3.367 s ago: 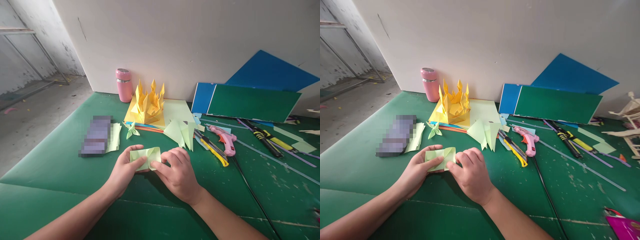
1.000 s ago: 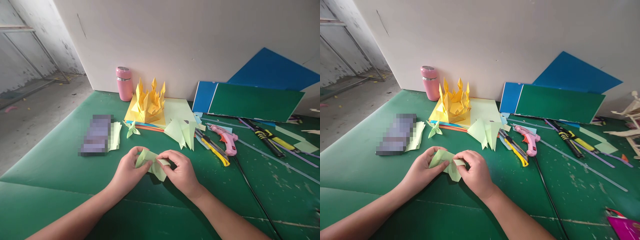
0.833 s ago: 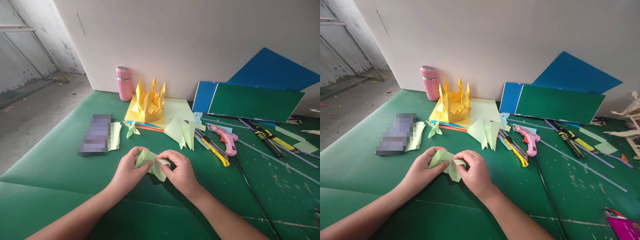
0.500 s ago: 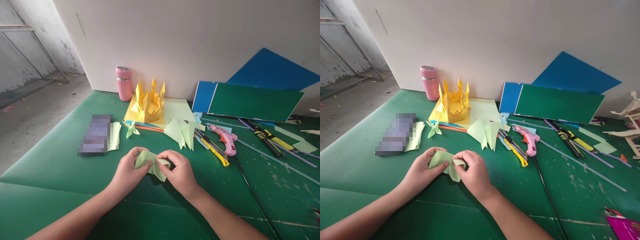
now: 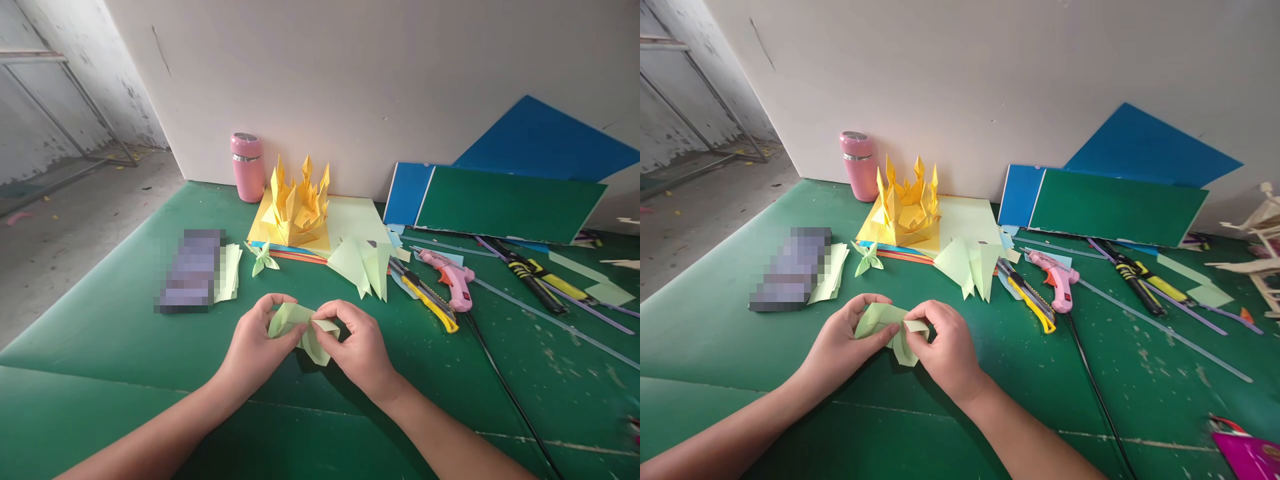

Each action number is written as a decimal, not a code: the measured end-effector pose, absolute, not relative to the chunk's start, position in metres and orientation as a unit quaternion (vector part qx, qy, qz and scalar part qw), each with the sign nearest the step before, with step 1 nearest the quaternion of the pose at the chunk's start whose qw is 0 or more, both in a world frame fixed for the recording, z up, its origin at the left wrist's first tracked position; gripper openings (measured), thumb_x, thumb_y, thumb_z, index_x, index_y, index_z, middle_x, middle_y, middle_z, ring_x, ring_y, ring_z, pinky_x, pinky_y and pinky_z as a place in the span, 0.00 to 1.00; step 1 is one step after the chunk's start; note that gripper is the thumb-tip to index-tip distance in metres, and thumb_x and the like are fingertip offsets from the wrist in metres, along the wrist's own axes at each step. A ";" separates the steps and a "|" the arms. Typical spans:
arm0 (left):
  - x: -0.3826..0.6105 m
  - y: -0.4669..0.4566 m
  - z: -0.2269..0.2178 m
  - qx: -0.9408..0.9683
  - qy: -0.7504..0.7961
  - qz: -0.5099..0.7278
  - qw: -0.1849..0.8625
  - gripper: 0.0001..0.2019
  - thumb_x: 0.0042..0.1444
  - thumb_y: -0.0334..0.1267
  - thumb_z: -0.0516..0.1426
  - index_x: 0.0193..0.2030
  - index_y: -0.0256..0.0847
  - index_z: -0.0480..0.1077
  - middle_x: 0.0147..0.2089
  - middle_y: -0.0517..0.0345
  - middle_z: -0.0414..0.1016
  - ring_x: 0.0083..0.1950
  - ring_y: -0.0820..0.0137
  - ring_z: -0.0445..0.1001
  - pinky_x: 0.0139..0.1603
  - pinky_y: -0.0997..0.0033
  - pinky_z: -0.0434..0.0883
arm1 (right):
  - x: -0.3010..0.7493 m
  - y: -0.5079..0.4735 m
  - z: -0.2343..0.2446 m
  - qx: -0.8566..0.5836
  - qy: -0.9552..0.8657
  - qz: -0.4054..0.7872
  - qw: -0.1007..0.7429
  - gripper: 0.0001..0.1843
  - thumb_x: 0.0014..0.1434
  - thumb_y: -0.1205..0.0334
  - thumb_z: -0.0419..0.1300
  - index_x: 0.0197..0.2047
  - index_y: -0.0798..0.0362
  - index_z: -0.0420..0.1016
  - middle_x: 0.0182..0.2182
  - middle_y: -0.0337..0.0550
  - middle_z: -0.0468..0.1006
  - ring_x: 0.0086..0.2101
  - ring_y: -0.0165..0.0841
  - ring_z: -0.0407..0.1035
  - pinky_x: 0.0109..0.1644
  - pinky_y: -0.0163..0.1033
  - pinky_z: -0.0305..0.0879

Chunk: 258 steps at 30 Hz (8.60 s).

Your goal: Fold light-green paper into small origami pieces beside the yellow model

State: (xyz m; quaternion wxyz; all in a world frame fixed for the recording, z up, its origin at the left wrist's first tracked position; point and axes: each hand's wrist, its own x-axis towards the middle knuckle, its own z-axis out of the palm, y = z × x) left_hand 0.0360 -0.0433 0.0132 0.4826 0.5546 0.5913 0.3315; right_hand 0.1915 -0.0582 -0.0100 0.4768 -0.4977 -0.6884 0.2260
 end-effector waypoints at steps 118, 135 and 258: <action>0.030 -0.037 0.016 0.405 0.511 0.366 0.664 0.16 0.44 0.48 0.66 0.30 0.37 0.72 0.22 0.64 0.71 0.22 0.78 0.66 0.21 0.80 0.65 | 0.195 -0.056 -0.003 -0.505 -0.586 0.454 0.442 0.11 0.55 0.55 0.60 0.26 0.52 0.69 0.20 0.34 0.67 0.23 0.28 0.60 0.27 0.34 0.58; 0.027 -0.035 0.018 0.334 0.461 0.405 0.715 0.20 0.40 0.44 0.69 0.40 0.37 0.76 0.32 0.55 0.80 0.37 0.67 0.78 0.37 0.73 0.74 | 0.200 -0.050 -0.007 -0.508 -0.566 0.423 0.493 0.08 0.57 0.57 0.57 0.31 0.52 0.74 0.28 0.40 0.77 0.30 0.33 0.71 0.34 0.36 0.68; 0.031 -0.042 0.002 0.710 0.464 0.409 0.337 0.13 0.52 0.35 0.58 0.44 0.45 0.78 0.39 0.54 0.80 0.28 0.73 0.74 0.24 0.78 0.72 | 0.191 -0.056 -0.009 -0.490 -0.557 0.443 0.502 0.07 0.55 0.58 0.59 0.30 0.51 0.68 0.27 0.39 0.72 0.30 0.32 0.68 0.34 0.36 0.66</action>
